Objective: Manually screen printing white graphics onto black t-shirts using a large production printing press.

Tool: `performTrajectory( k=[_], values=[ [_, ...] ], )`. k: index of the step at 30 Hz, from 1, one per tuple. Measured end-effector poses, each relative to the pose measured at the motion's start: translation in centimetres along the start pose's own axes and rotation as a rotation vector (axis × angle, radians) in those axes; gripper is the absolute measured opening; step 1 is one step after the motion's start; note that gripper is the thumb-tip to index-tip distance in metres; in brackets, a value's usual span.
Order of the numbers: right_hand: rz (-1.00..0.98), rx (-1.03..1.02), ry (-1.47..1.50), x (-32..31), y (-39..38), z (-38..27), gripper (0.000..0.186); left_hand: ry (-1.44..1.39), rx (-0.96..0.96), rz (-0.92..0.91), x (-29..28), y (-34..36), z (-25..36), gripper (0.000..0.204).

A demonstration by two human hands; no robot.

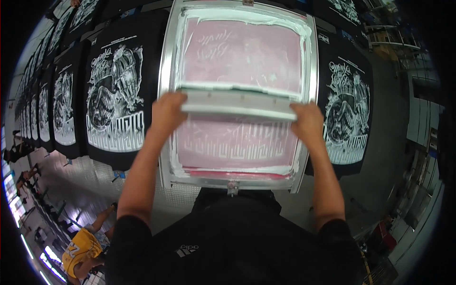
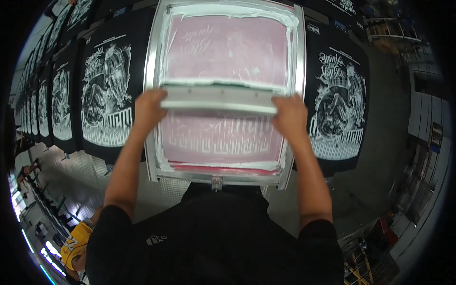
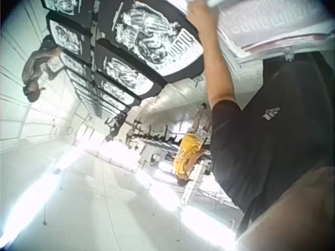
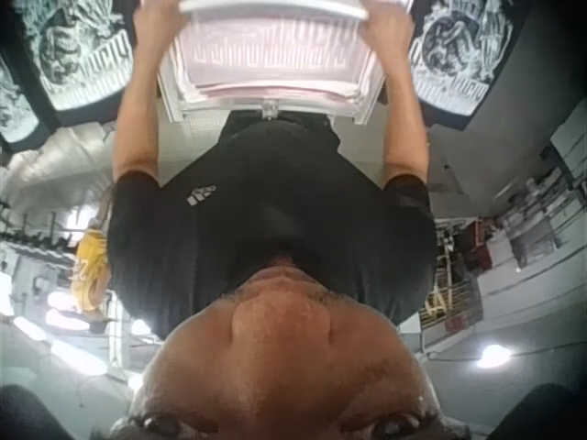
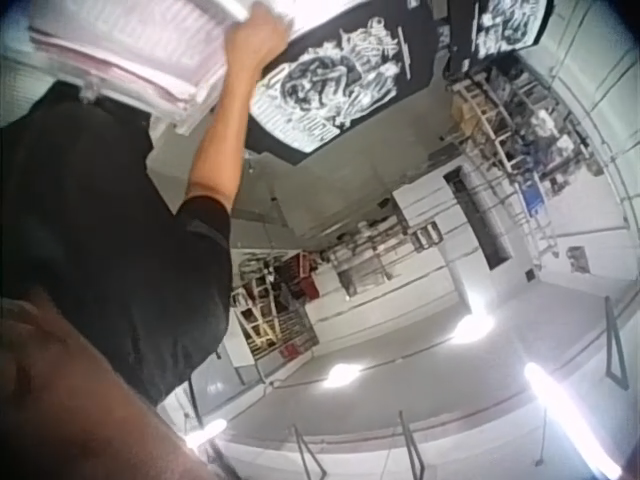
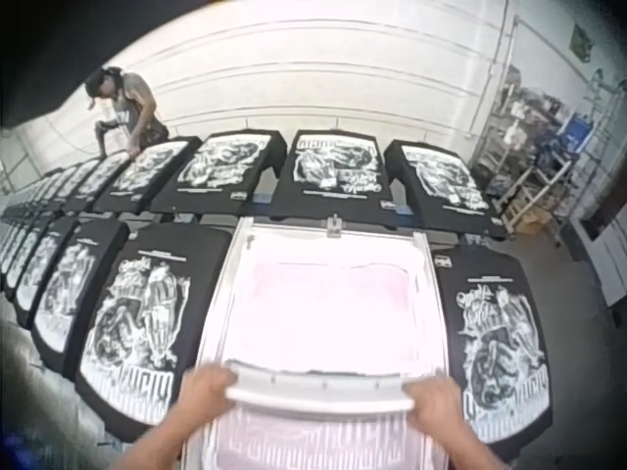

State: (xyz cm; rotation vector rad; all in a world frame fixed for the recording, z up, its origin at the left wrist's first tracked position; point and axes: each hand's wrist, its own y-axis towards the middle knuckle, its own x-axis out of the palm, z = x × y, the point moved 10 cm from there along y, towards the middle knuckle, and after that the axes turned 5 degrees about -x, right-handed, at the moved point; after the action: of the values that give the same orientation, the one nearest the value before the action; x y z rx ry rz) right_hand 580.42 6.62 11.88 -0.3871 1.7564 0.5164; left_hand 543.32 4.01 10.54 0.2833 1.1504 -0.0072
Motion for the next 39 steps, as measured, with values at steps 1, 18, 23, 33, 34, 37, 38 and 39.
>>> performTrajectory(
  k=[1,18,23,33,34,37,38,39],
  values=[
    [-0.035,0.073,-0.021,0.9,3.1,2.9,0.038,-0.008,-0.044,-0.045,0.7,4.1,-1.7,0.043],
    [-0.377,0.201,0.216,-2.8,2.8,4.1,0.032,0.100,-0.175,-0.368,-3.9,6.9,0.5,0.038],
    [-0.388,0.150,0.237,-4.1,-12.7,-8.7,0.036,-0.104,-0.127,-0.329,-6.2,-14.1,8.9,0.035],
    [-0.367,0.142,0.193,-2.2,-16.8,-10.8,0.046,-0.062,0.086,0.009,-6.8,-19.1,11.7,0.038],
    [-0.386,0.167,0.184,-1.8,-16.7,-10.8,0.050,-0.072,0.054,-0.031,-6.0,-19.0,11.4,0.040],
    [-0.229,0.119,0.138,-1.7,-12.4,-8.3,0.049,-0.047,-0.001,-0.046,-3.2,-14.6,7.4,0.038],
    [-0.192,0.126,0.109,-1.1,-9.5,-5.9,0.049,-0.061,0.019,0.001,-2.2,-11.3,5.6,0.038],
    [-0.159,0.078,0.087,-0.5,-6.7,-4.0,0.050,-0.014,-0.019,-0.051,-0.6,-8.1,3.3,0.037]
  ],
)
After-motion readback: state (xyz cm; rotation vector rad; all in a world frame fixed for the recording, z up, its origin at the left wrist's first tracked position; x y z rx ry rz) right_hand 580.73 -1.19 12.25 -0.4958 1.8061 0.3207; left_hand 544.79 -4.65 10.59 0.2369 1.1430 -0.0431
